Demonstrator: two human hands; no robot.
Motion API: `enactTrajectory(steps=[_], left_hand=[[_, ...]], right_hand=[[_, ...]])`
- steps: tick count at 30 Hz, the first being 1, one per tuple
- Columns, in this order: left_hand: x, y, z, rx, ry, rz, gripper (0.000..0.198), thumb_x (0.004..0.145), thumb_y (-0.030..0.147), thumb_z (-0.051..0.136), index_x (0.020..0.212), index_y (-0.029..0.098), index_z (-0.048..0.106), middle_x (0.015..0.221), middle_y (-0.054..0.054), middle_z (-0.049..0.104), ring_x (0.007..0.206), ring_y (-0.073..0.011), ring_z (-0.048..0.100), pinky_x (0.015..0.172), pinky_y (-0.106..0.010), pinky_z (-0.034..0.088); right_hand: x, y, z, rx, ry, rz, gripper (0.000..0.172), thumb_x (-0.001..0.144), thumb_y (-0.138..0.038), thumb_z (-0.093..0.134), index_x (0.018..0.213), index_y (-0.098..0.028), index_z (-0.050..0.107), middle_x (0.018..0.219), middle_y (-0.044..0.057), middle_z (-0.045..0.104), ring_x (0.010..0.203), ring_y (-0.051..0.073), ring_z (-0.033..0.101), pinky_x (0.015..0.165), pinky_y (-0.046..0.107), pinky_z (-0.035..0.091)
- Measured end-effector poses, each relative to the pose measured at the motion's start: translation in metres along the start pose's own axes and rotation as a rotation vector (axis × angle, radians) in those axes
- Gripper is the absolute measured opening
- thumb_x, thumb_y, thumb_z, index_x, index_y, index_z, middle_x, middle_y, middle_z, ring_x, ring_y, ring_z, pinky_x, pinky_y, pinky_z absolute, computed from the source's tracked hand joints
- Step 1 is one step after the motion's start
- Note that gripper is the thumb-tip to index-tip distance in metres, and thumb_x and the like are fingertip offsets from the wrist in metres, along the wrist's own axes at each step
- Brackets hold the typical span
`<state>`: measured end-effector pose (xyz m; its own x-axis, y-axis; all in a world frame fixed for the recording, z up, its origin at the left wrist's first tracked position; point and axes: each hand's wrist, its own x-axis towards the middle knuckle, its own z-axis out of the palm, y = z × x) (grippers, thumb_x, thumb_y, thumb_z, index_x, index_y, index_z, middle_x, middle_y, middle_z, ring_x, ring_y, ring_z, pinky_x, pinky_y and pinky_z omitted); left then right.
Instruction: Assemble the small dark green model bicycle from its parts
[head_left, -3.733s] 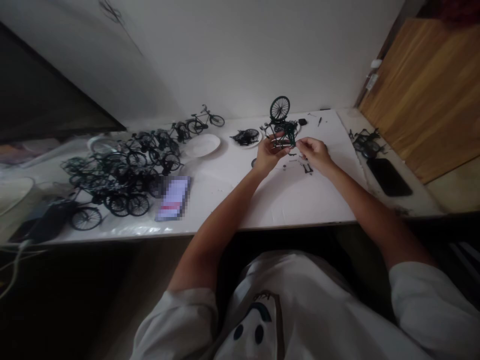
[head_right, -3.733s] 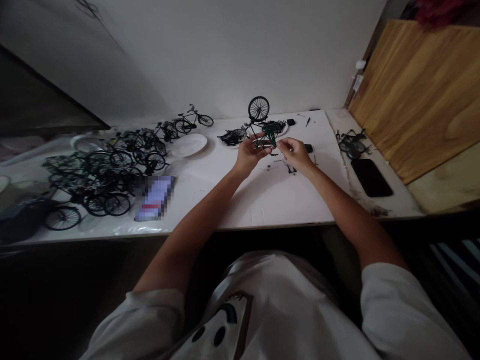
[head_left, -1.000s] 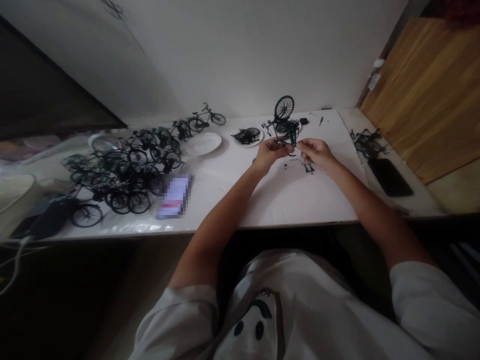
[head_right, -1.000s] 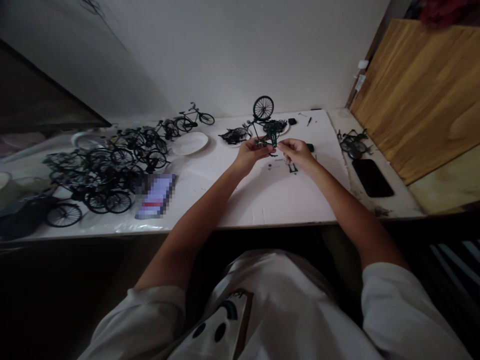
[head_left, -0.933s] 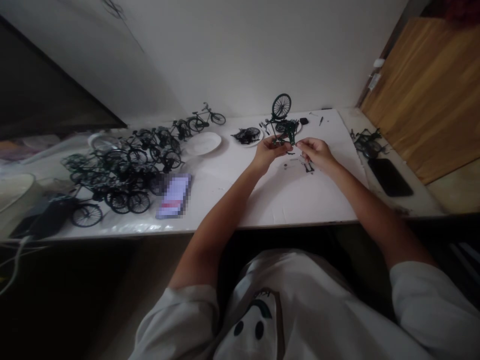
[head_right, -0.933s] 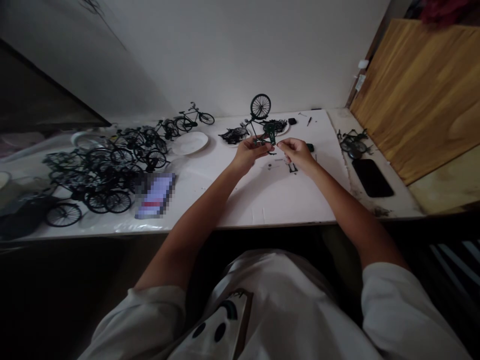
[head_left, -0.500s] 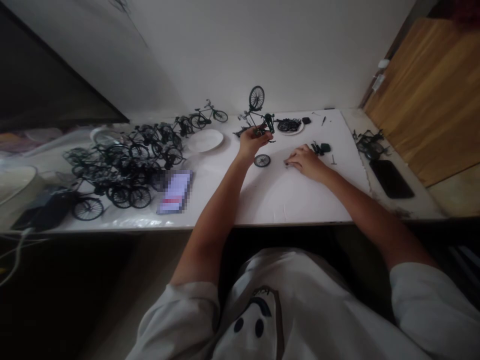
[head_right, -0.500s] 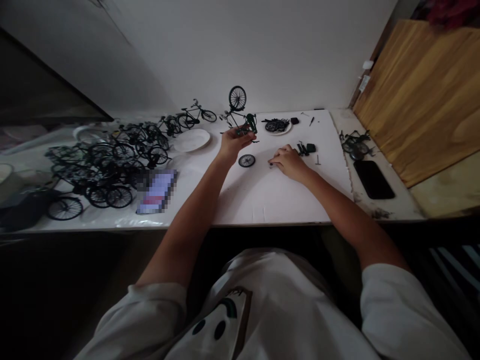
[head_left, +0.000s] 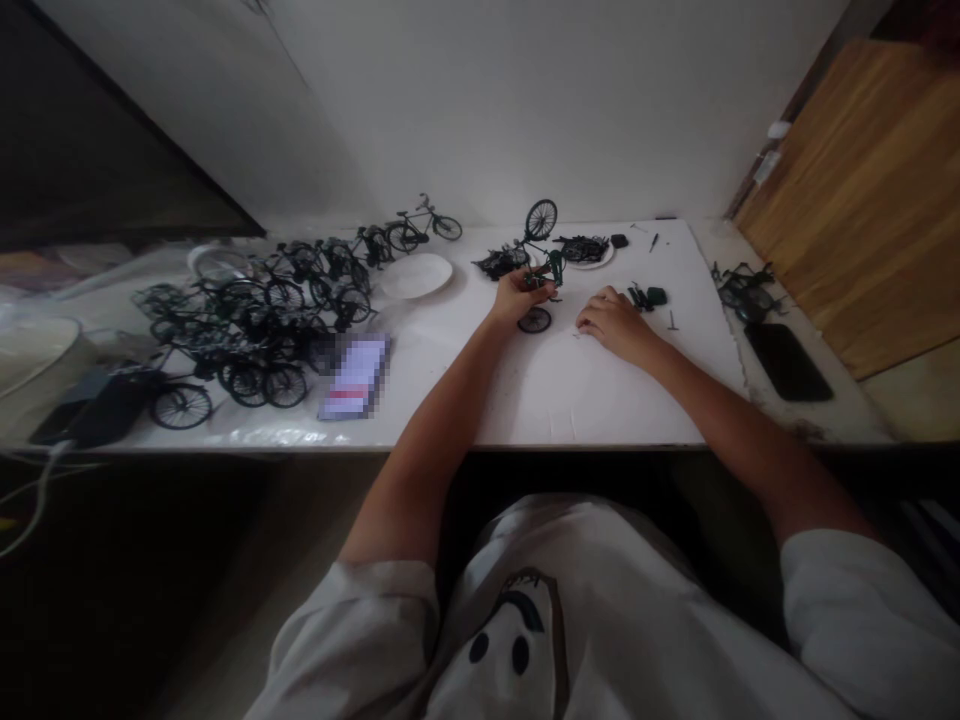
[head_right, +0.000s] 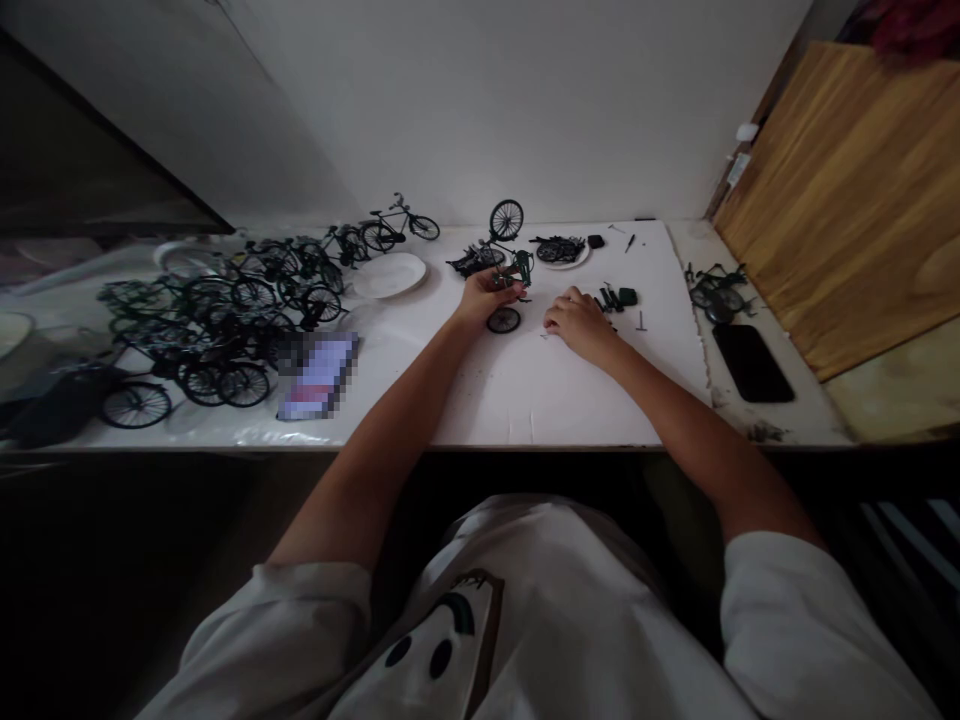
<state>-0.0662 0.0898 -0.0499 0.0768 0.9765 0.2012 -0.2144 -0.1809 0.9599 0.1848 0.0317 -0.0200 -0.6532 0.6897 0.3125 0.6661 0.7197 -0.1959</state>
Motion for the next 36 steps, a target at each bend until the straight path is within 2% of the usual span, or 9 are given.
enactTrajectory(steps=[4, 8, 10, 14, 17, 21, 28, 33, 36], left_hand=[[-0.005, -0.006, 0.022, -0.015, 0.016, 0.031, 0.053, 0.06, 0.028, 0.107, 0.102, 0.015, 0.078, 0.084, -0.004, 0.081, 0.075, -0.0154, 0.076, 0.071, -0.027, 0.06], [-0.007, -0.009, 0.042, -0.041, 0.033, 0.081, 0.052, 0.064, 0.024, 0.105, 0.107, 0.014, 0.077, 0.089, -0.006, 0.083, 0.08, -0.0173, 0.078, 0.081, -0.032, 0.064], [-0.006, -0.009, 0.043, -0.049, 0.021, 0.109, 0.053, 0.064, 0.025, 0.105, 0.109, 0.014, 0.078, 0.092, -0.007, 0.084, 0.083, -0.018, 0.079, 0.085, -0.033, 0.065], [-0.003, -0.007, 0.035, -0.054, 0.046, 0.133, 0.051, 0.065, 0.027, 0.105, 0.107, 0.016, 0.078, 0.091, -0.006, 0.084, 0.082, -0.0172, 0.078, 0.084, -0.033, 0.066], [-0.001, -0.005, 0.03, -0.039, 0.085, 0.115, 0.047, 0.066, 0.021, 0.103, 0.105, 0.017, 0.078, 0.09, -0.005, 0.084, 0.081, -0.0163, 0.077, 0.083, -0.032, 0.065], [-0.001, 0.004, 0.031, -0.04, 0.113, 0.092, 0.043, 0.068, 0.011, 0.099, 0.105, 0.015, 0.078, 0.09, -0.006, 0.082, 0.082, -0.0169, 0.077, 0.084, -0.033, 0.064], [-0.001, 0.024, 0.031, -0.04, 0.127, 0.105, 0.039, 0.071, 0.009, 0.095, 0.106, 0.017, 0.078, 0.09, -0.004, 0.081, 0.087, -0.0175, 0.077, 0.086, -0.033, 0.063], [0.0, 0.025, 0.031, -0.061, 0.124, 0.112, 0.041, 0.068, 0.01, 0.097, 0.104, 0.017, 0.078, 0.09, -0.005, 0.082, 0.086, -0.0176, 0.077, 0.084, -0.033, 0.063], [-0.001, 0.024, 0.032, -0.078, 0.117, 0.108, 0.045, 0.066, 0.013, 0.1, 0.105, 0.017, 0.078, 0.088, -0.005, 0.082, 0.085, -0.018, 0.077, 0.083, -0.032, 0.064]], right_hand=[[0.001, -0.001, 0.0, 0.025, 0.031, -0.002, 0.01, 0.102, -0.022, 0.075, 0.105, -0.021, 0.085, 0.11, 0.014, 0.082, 0.117, 0.036, 0.059, 0.099, 0.049, 0.05], [0.0, -0.005, 0.002, 0.136, 0.138, -0.044, 0.008, 0.1, -0.021, 0.077, 0.101, -0.022, 0.085, 0.105, 0.012, 0.083, 0.11, 0.033, 0.063, 0.1, 0.047, 0.052], [0.0, -0.008, 0.004, 0.184, 0.176, -0.069, 0.009, 0.101, -0.022, 0.077, 0.101, -0.023, 0.085, 0.104, 0.011, 0.084, 0.108, 0.032, 0.065, 0.099, 0.047, 0.053], [0.002, -0.012, 0.01, 0.197, 0.214, -0.097, 0.015, 0.104, -0.027, 0.072, 0.102, -0.023, 0.087, 0.104, 0.011, 0.085, 0.105, 0.031, 0.066, 0.096, 0.047, 0.055], [0.004, -0.009, 0.009, 0.147, 0.173, -0.105, 0.019, 0.105, -0.027, 0.07, 0.101, -0.023, 0.088, 0.104, 0.012, 0.085, 0.104, 0.032, 0.066, 0.095, 0.048, 0.054], [0.009, -0.005, -0.003, 0.046, 0.038, -0.125, 0.019, 0.105, -0.026, 0.069, 0.105, -0.022, 0.088, 0.106, 0.012, 0.085, 0.106, 0.032, 0.066, 0.095, 0.047, 0.053], [0.026, 0.0, -0.023, -0.049, -0.132, -0.121, 0.014, 0.096, -0.017, 0.076, 0.099, -0.026, 0.087, 0.103, 0.007, 0.085, 0.106, 0.031, 0.068, 0.092, 0.043, 0.052], [0.028, 0.0, -0.029, -0.044, -0.089, -0.1, 0.014, 0.1, -0.022, 0.074, 0.102, -0.026, 0.087, 0.107, 0.009, 0.084, 0.111, 0.031, 0.067, 0.09, 0.042, 0.052], [0.03, -0.005, -0.025, -0.023, -0.099, -0.136, 0.019, 0.104, -0.022, 0.068, 0.105, -0.023, 0.087, 0.11, 0.012, 0.083, 0.112, 0.031, 0.066, 0.096, 0.043, 0.052]])
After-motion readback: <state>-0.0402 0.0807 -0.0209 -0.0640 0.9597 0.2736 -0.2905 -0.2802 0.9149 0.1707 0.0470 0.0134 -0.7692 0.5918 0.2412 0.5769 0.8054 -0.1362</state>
